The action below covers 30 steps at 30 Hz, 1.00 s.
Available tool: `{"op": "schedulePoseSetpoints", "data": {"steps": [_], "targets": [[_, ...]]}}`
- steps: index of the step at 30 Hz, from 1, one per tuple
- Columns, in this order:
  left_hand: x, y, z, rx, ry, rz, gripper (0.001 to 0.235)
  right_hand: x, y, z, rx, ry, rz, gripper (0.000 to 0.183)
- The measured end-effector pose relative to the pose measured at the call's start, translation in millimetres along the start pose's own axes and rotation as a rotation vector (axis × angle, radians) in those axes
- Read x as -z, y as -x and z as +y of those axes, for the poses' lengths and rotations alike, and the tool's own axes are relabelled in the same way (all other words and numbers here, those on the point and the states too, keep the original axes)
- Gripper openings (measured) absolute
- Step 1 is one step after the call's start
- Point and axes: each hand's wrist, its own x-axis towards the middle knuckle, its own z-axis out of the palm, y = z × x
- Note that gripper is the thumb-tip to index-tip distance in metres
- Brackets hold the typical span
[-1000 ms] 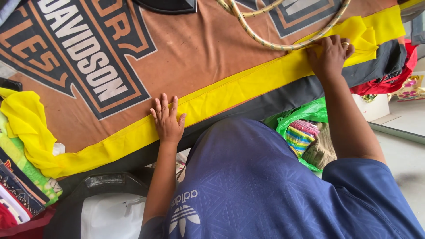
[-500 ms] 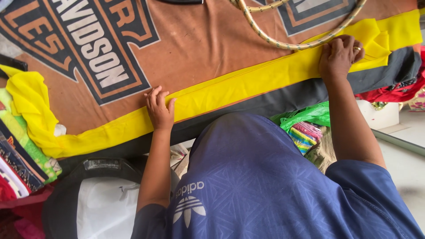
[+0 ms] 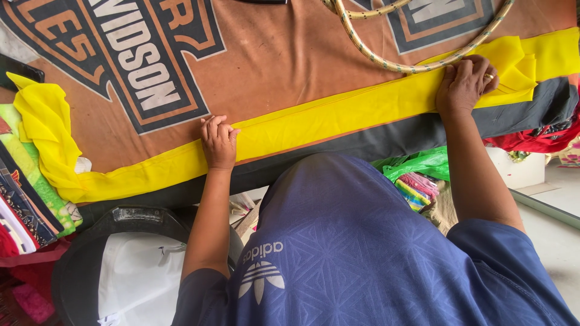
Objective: Ironing a long yellow fabric strip on an ironing board
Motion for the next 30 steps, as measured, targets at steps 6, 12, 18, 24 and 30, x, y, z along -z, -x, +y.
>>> {"op": "schedulePoseSetpoints", "data": {"steps": [6,12,18,24,30], "targets": [[-1,-1,-5,0.005,-0.063,0.036,0.016,-1,0,2,0.005,-0.021,0.043,0.014],[5,1,-3,-0.010,-0.107,0.046,0.023,-2,-1,11,-0.010,0.021,-0.008,0.023],[52,25,35,0.413,-0.078,0.310,0.023,39,-32,-44,-0.039,-0.028,0.371,0.050],[26,95,15,1.371,0.245,0.699,0.049,47,-122,-215,0.483,-0.358,0.183,0.036],[46,101,-13,1.638,0.915,1.011,0.048,-138,-233,-326,0.968,-0.143,0.042,0.043]]}}
